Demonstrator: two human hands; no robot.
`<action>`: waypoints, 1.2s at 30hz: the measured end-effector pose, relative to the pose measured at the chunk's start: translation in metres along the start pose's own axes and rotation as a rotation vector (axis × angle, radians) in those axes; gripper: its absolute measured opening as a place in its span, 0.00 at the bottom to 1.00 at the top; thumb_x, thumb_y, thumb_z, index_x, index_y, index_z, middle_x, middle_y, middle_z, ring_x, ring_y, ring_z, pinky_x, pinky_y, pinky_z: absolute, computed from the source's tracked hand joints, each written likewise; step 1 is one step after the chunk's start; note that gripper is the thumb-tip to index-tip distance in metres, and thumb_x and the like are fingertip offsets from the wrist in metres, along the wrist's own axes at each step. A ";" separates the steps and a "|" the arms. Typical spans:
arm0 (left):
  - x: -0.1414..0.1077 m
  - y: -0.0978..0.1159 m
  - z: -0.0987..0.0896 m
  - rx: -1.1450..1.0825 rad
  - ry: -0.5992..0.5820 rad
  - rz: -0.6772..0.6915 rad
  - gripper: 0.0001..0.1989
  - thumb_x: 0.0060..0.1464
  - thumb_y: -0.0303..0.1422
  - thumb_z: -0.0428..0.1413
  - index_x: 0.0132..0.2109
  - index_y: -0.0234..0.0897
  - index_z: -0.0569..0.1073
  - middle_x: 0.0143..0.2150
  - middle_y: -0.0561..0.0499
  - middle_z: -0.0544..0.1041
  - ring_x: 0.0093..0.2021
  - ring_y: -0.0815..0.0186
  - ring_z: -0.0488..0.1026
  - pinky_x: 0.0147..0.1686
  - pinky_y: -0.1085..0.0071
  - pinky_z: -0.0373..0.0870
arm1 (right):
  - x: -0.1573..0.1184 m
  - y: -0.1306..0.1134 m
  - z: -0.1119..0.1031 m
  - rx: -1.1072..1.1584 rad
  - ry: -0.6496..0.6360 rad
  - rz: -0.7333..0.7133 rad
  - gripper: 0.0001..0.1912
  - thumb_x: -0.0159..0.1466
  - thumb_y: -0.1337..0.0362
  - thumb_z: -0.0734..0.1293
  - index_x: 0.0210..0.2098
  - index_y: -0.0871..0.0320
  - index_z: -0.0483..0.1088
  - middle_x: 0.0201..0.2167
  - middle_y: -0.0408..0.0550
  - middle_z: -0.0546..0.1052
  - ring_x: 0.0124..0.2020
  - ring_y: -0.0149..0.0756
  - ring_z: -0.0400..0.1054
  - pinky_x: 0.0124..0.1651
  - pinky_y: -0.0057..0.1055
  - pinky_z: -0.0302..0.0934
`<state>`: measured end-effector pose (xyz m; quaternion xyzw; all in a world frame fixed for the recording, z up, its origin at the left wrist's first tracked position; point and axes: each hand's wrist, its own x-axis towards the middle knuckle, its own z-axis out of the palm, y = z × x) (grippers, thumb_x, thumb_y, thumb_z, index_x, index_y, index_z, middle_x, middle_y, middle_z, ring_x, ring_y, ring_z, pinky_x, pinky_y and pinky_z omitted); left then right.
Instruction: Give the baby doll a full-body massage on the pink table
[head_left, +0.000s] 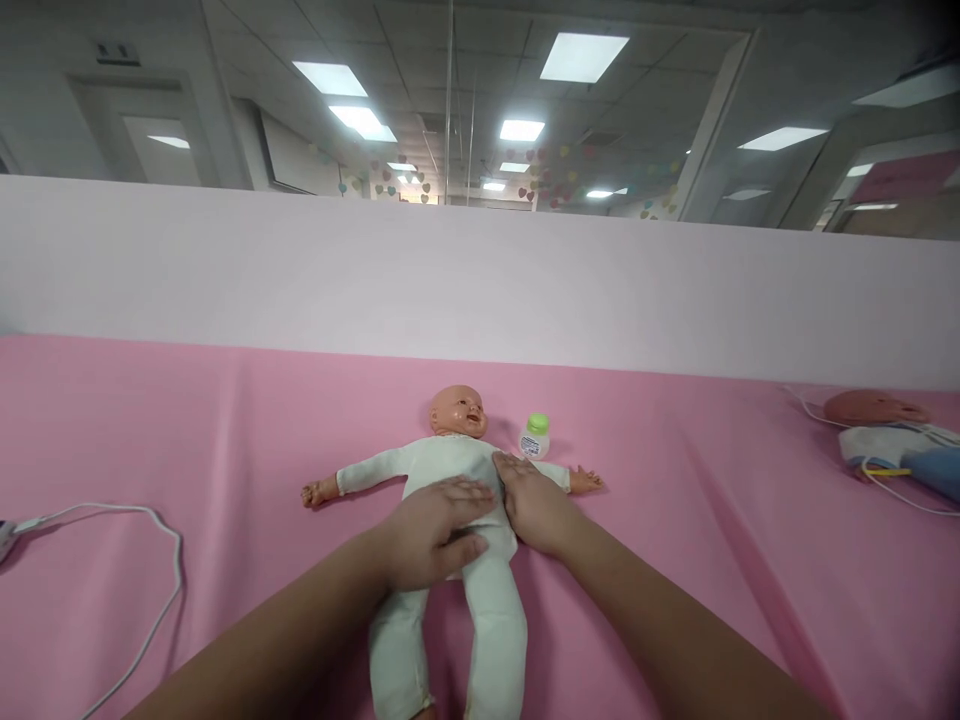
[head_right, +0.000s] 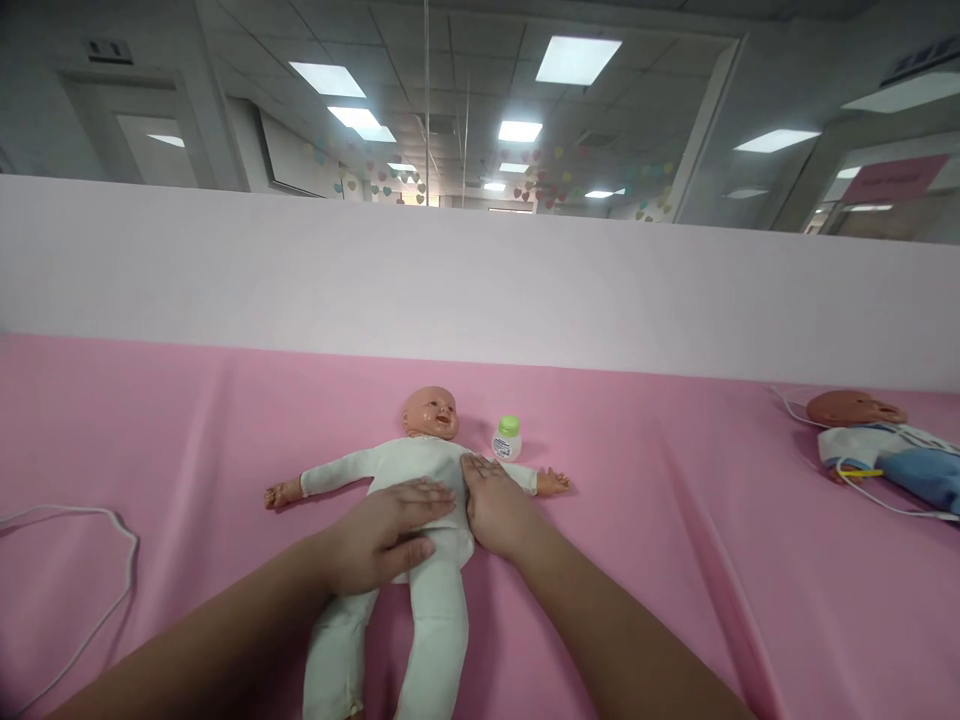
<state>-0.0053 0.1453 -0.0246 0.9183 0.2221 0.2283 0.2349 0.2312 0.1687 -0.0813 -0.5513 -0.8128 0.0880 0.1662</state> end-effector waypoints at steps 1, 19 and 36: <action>0.001 -0.009 -0.001 0.041 -0.006 -0.022 0.26 0.69 0.42 0.50 0.68 0.39 0.71 0.69 0.45 0.70 0.69 0.50 0.66 0.73 0.55 0.53 | 0.000 0.000 0.001 0.002 -0.002 0.002 0.33 0.69 0.70 0.56 0.73 0.71 0.54 0.72 0.64 0.59 0.73 0.49 0.54 0.75 0.48 0.47; -0.007 -0.090 -0.012 0.476 0.108 -0.501 0.35 0.72 0.48 0.36 0.73 0.29 0.61 0.73 0.40 0.64 0.73 0.53 0.60 0.72 0.54 0.56 | -0.011 -0.025 -0.021 -0.065 0.035 -0.060 0.31 0.71 0.70 0.55 0.73 0.70 0.55 0.74 0.61 0.57 0.75 0.50 0.51 0.76 0.49 0.47; -0.008 -0.094 -0.006 0.500 0.052 -0.400 0.34 0.72 0.45 0.36 0.73 0.25 0.59 0.73 0.36 0.61 0.74 0.53 0.59 0.73 0.56 0.53 | 0.003 -0.043 -0.019 0.194 -0.088 -0.233 0.30 0.77 0.50 0.52 0.74 0.56 0.55 0.75 0.49 0.54 0.77 0.44 0.43 0.78 0.51 0.36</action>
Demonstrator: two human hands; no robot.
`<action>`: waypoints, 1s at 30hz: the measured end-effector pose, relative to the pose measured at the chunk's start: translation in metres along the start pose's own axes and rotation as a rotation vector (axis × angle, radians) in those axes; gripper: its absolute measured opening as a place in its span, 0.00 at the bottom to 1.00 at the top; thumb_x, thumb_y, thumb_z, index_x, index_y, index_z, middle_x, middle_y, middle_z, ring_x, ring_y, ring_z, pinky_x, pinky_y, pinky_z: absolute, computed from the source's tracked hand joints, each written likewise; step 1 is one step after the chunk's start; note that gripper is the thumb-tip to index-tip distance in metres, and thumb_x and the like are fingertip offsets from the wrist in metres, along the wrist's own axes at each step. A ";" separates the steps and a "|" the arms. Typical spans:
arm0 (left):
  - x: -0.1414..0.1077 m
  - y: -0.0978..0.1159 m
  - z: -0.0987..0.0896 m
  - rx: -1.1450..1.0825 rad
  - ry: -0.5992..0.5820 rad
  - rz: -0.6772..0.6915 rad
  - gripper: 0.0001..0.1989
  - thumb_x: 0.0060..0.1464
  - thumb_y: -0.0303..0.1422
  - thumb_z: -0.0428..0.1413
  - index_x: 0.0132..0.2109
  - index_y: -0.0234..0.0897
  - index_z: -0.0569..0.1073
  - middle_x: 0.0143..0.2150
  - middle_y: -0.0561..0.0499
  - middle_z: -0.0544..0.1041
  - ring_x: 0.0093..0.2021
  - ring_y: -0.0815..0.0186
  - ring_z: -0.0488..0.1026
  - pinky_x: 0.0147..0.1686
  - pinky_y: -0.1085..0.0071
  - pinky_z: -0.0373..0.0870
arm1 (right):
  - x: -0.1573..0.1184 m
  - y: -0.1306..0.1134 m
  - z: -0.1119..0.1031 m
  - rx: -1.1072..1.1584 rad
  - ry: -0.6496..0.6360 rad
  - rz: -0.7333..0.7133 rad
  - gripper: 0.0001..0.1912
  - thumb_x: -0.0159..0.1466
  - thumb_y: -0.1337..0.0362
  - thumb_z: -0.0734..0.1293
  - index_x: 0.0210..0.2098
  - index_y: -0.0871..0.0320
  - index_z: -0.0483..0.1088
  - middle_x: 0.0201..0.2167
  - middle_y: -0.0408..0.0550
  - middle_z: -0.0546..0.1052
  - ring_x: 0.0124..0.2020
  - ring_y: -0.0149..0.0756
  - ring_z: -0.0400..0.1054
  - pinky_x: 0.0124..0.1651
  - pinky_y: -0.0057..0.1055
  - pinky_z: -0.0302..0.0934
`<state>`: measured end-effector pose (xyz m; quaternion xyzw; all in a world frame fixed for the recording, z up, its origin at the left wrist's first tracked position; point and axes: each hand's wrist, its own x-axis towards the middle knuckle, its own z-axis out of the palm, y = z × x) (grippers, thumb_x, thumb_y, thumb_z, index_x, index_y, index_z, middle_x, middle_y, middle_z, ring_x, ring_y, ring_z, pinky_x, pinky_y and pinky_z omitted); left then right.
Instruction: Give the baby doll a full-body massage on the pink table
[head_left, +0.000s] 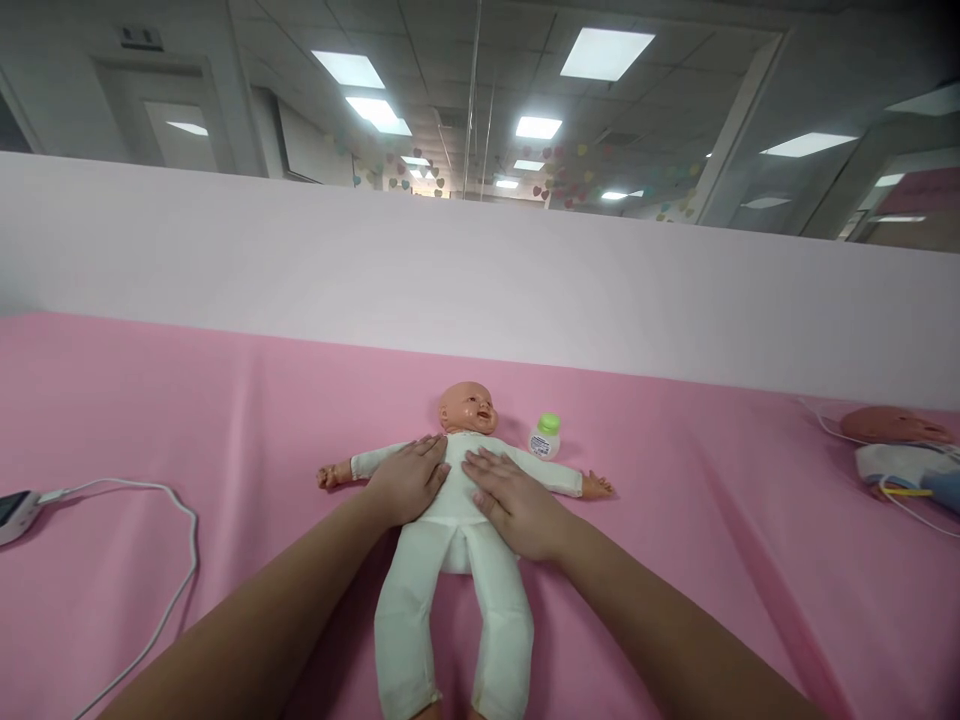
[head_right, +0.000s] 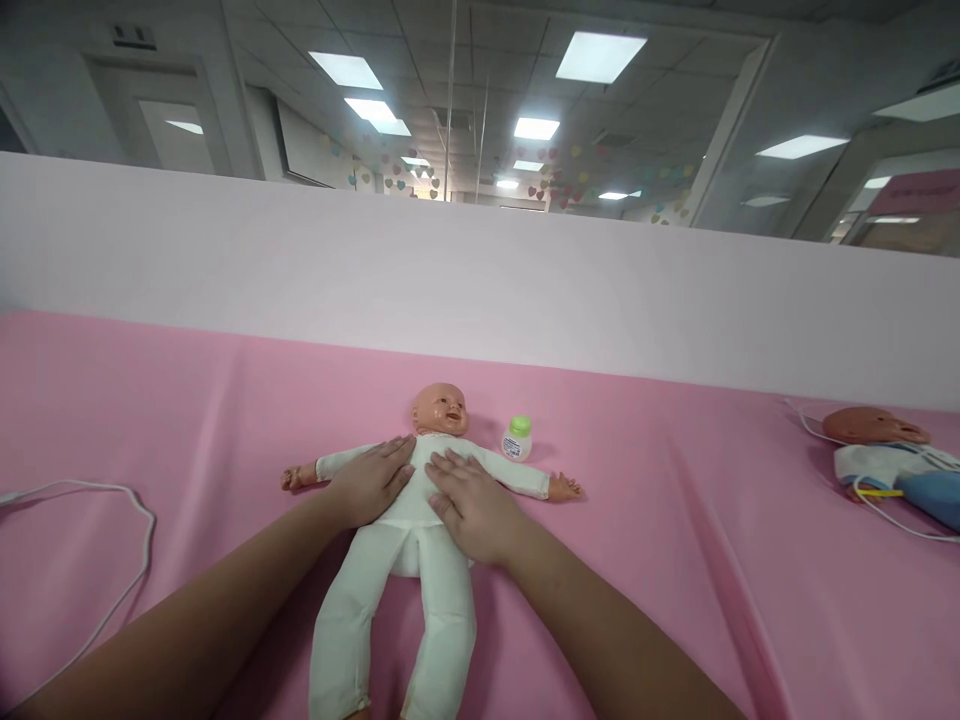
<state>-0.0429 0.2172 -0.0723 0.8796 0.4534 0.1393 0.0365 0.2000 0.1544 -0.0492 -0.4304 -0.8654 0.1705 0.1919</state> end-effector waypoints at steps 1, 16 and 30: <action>0.000 0.000 0.000 0.000 0.000 0.005 0.34 0.72 0.45 0.36 0.73 0.25 0.60 0.74 0.36 0.61 0.74 0.53 0.59 0.73 0.56 0.53 | 0.001 0.008 0.000 -0.005 0.016 0.019 0.31 0.77 0.49 0.52 0.74 0.56 0.55 0.76 0.49 0.53 0.77 0.44 0.42 0.78 0.51 0.37; -0.021 0.006 -0.051 -0.113 -0.013 -0.126 0.34 0.71 0.49 0.39 0.74 0.36 0.61 0.74 0.44 0.61 0.73 0.53 0.60 0.71 0.53 0.58 | -0.003 0.027 0.003 -0.160 0.129 0.296 0.35 0.77 0.50 0.50 0.72 0.68 0.57 0.71 0.59 0.62 0.73 0.50 0.54 0.76 0.47 0.45; -0.029 0.081 -0.038 -0.207 -0.213 0.268 0.32 0.73 0.47 0.37 0.75 0.38 0.58 0.76 0.49 0.57 0.76 0.56 0.53 0.76 0.55 0.47 | 0.000 0.031 0.007 -0.193 0.122 0.261 0.33 0.77 0.55 0.50 0.73 0.71 0.55 0.72 0.63 0.60 0.74 0.50 0.54 0.76 0.49 0.44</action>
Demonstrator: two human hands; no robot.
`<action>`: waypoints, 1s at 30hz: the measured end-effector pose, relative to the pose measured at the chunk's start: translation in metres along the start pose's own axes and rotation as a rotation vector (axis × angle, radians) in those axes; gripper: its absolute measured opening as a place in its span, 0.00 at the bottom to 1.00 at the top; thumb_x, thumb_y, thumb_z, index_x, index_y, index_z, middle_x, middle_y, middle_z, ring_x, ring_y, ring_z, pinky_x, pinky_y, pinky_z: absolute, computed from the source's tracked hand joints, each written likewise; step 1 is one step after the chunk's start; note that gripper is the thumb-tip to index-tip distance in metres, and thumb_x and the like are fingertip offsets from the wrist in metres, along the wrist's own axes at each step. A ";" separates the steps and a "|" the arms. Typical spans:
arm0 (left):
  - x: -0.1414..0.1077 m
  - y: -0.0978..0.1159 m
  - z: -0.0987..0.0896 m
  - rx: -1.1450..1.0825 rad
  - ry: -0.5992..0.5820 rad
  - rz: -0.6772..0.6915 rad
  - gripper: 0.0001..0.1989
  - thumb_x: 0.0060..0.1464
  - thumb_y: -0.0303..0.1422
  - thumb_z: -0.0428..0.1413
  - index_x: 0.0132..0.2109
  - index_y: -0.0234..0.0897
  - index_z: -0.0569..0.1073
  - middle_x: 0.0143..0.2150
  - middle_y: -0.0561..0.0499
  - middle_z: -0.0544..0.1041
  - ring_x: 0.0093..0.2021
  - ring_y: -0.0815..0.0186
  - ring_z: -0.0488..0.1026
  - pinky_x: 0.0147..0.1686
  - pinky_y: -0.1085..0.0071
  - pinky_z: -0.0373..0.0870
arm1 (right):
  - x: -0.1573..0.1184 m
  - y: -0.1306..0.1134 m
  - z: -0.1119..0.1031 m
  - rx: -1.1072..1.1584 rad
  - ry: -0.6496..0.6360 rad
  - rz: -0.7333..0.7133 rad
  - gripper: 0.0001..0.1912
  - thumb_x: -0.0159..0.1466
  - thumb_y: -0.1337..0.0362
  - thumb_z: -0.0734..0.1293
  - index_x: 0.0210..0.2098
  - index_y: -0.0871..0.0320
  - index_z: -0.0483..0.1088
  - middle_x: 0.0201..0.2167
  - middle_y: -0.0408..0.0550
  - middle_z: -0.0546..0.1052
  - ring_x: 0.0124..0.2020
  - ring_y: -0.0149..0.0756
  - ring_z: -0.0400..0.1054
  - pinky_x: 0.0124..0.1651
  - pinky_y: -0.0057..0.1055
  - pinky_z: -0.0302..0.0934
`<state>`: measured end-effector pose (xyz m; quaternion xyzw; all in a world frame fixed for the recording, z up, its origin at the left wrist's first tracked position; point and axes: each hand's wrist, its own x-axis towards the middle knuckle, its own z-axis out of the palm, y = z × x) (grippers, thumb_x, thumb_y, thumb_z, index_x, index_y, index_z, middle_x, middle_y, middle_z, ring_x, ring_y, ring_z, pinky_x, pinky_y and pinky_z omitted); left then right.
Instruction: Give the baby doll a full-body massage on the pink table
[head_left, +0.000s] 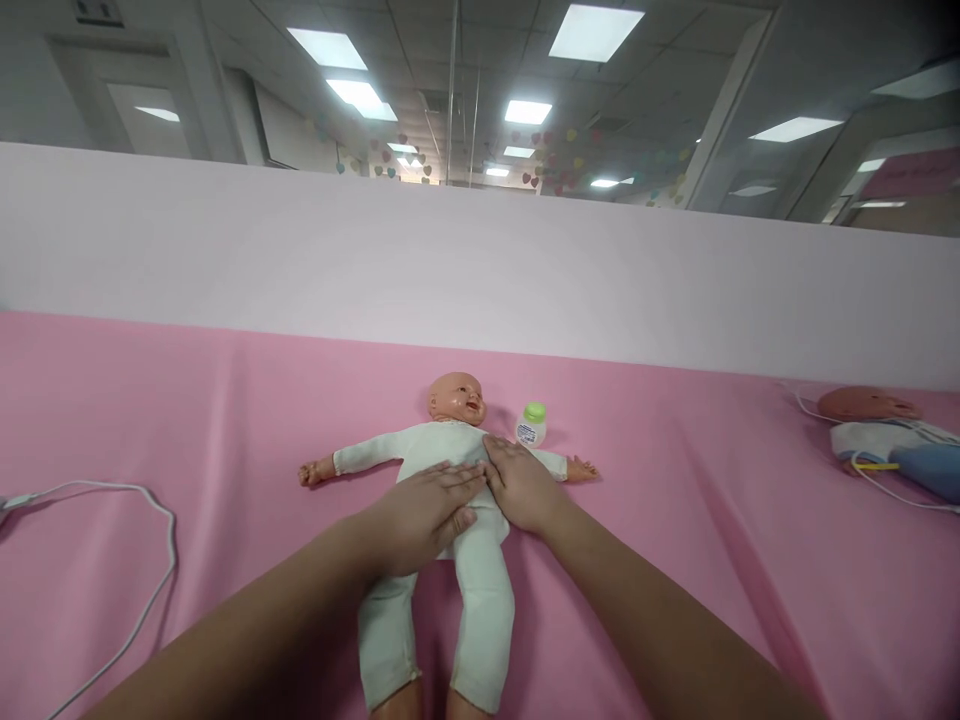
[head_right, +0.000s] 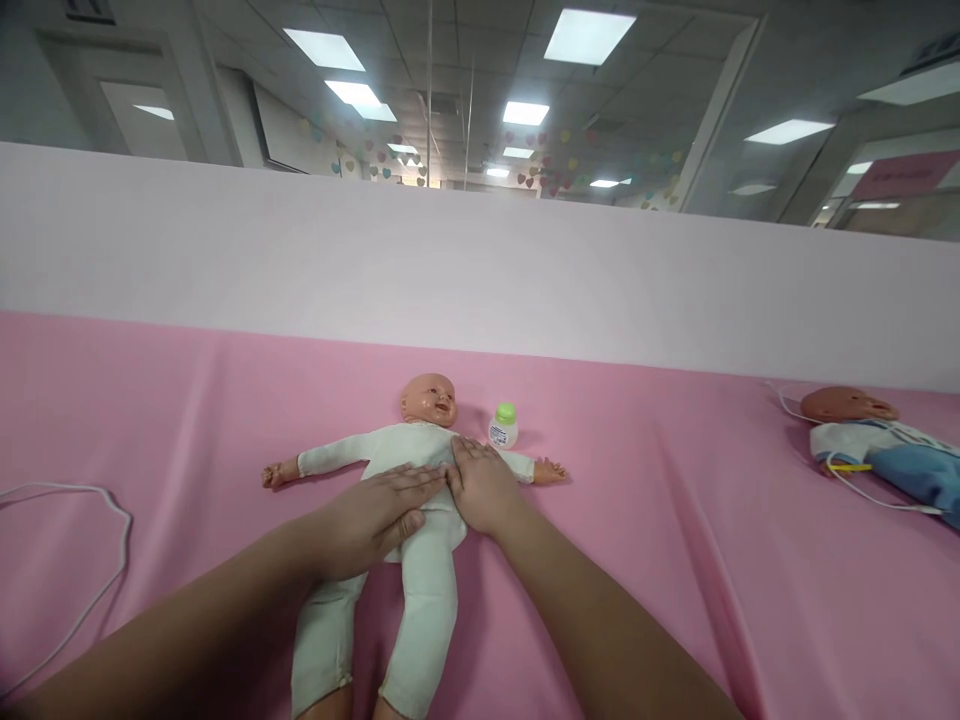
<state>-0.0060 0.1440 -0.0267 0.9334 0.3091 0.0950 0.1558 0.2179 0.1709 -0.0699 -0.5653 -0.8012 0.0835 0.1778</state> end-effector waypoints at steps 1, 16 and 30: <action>0.003 -0.008 0.001 -0.006 0.015 -0.026 0.32 0.73 0.47 0.37 0.75 0.38 0.58 0.76 0.49 0.56 0.76 0.56 0.52 0.76 0.53 0.46 | 0.000 -0.001 0.000 0.006 -0.006 0.005 0.33 0.77 0.55 0.51 0.73 0.71 0.55 0.72 0.63 0.60 0.74 0.50 0.53 0.76 0.49 0.43; 0.010 -0.093 0.010 0.180 0.206 -0.421 0.34 0.72 0.45 0.34 0.75 0.30 0.56 0.76 0.38 0.56 0.76 0.53 0.50 0.74 0.46 0.41 | -0.021 -0.005 -0.016 0.044 -0.051 -0.001 0.32 0.76 0.54 0.53 0.72 0.66 0.59 0.72 0.58 0.62 0.72 0.50 0.56 0.75 0.49 0.49; 0.010 -0.097 0.017 0.186 0.240 -0.317 0.34 0.71 0.47 0.36 0.74 0.31 0.58 0.74 0.37 0.59 0.75 0.52 0.54 0.73 0.45 0.44 | -0.018 -0.053 -0.010 0.273 -0.102 -0.349 0.29 0.77 0.56 0.55 0.74 0.55 0.55 0.74 0.51 0.57 0.76 0.42 0.48 0.77 0.55 0.35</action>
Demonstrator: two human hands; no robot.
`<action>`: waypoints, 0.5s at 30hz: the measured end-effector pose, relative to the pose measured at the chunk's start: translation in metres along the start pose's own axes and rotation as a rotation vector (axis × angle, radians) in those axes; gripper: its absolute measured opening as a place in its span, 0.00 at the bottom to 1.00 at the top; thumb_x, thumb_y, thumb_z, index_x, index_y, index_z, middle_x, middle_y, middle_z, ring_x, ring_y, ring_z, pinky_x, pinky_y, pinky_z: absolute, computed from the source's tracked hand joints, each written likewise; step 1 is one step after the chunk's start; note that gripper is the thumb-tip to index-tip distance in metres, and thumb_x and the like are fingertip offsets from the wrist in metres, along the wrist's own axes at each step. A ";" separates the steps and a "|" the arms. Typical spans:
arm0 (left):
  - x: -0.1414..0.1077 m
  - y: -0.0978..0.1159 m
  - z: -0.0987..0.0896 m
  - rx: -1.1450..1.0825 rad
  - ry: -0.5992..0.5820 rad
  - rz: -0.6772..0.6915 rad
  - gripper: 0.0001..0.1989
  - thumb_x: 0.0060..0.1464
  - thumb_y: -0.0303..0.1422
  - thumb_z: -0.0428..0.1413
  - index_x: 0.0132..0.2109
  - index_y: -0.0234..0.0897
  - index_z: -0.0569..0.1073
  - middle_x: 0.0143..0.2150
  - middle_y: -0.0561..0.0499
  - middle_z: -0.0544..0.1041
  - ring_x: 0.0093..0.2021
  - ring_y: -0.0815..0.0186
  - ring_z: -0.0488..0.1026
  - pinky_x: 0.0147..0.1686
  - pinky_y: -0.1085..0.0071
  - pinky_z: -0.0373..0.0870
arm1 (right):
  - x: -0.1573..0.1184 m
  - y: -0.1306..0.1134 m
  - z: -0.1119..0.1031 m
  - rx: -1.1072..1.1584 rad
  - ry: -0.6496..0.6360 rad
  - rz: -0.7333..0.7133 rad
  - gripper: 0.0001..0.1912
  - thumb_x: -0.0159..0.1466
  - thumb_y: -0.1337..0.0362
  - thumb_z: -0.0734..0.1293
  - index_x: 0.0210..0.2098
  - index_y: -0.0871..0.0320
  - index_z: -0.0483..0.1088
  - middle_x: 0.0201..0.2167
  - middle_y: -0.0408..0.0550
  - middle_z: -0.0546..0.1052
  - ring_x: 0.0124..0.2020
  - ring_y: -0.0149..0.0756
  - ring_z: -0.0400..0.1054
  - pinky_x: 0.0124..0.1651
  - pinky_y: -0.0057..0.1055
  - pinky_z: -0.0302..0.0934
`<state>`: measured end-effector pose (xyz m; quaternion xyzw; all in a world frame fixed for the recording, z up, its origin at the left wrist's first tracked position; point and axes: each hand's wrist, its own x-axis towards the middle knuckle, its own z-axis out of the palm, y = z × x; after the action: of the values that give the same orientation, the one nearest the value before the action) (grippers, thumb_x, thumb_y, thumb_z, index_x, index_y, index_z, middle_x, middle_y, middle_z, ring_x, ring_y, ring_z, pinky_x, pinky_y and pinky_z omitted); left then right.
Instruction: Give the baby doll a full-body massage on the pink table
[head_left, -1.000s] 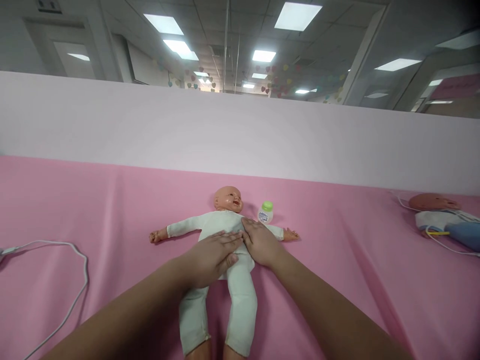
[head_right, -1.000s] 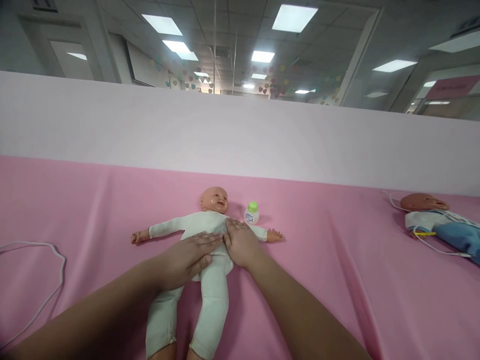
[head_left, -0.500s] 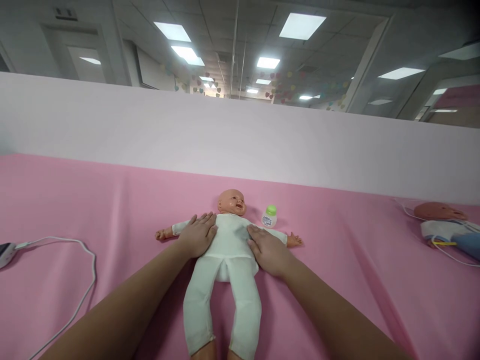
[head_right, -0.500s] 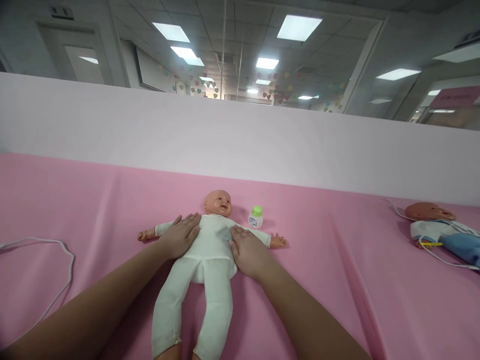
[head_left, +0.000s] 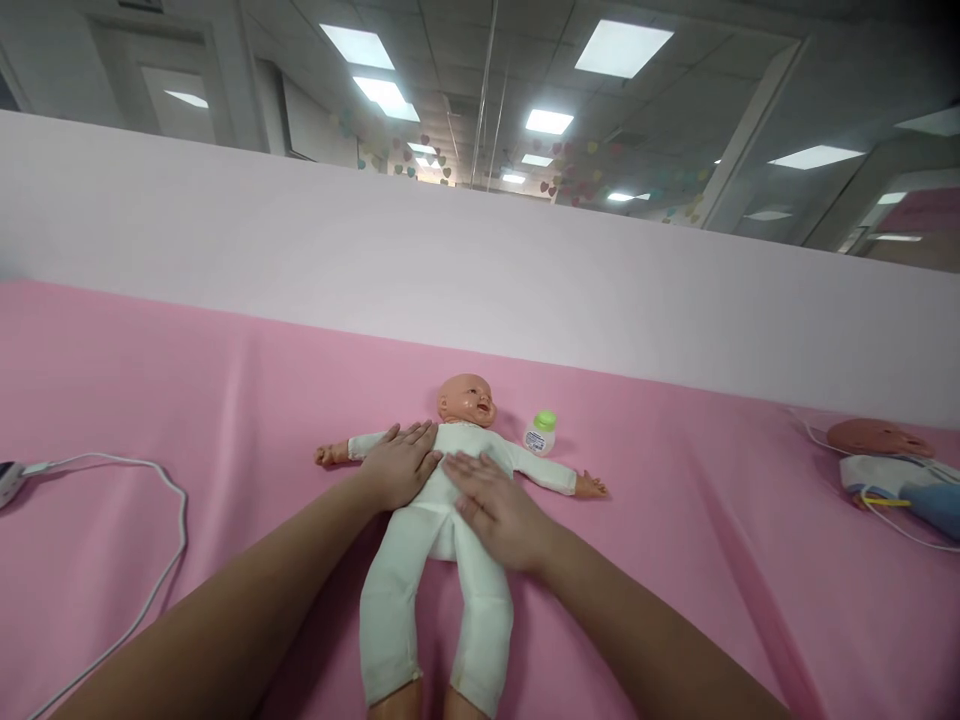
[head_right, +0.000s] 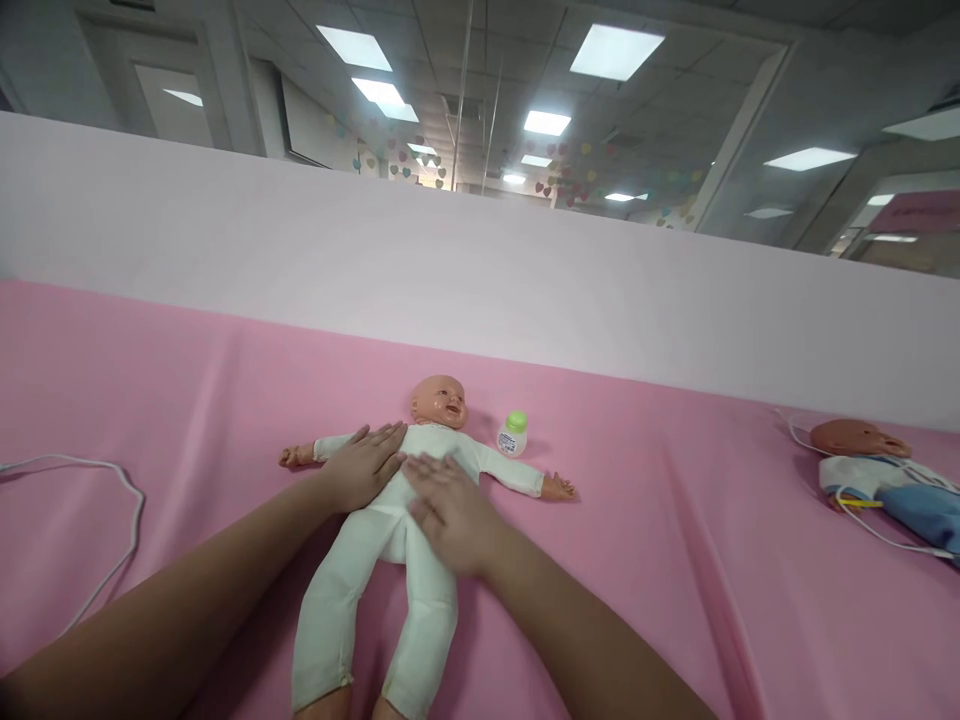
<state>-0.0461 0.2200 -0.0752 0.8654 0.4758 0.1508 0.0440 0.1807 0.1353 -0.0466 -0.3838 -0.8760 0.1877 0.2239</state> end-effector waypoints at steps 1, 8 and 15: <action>0.000 0.001 0.000 0.004 -0.006 -0.001 0.34 0.72 0.47 0.35 0.74 0.31 0.58 0.74 0.37 0.59 0.75 0.52 0.54 0.73 0.45 0.44 | 0.004 0.014 -0.002 -0.022 0.014 0.053 0.29 0.77 0.55 0.54 0.74 0.56 0.54 0.74 0.51 0.56 0.76 0.42 0.46 0.78 0.54 0.34; -0.001 0.007 -0.006 0.001 -0.001 -0.001 0.34 0.71 0.48 0.36 0.74 0.34 0.58 0.74 0.38 0.60 0.75 0.52 0.55 0.73 0.44 0.46 | 0.002 0.068 -0.010 -0.131 0.126 0.329 0.32 0.76 0.53 0.52 0.74 0.63 0.55 0.74 0.54 0.59 0.75 0.44 0.52 0.76 0.45 0.46; -0.003 0.005 -0.014 -0.003 0.017 -0.047 0.34 0.71 0.50 0.36 0.72 0.35 0.63 0.72 0.39 0.66 0.73 0.51 0.61 0.72 0.44 0.49 | -0.013 0.051 -0.021 -0.285 0.186 0.392 0.20 0.74 0.61 0.55 0.55 0.60 0.73 0.55 0.58 0.78 0.58 0.47 0.72 0.59 0.41 0.62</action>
<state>-0.0473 0.2140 -0.0613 0.8527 0.4960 0.1577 0.0449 0.2298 0.1608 -0.0580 -0.5895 -0.7782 0.0662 0.2065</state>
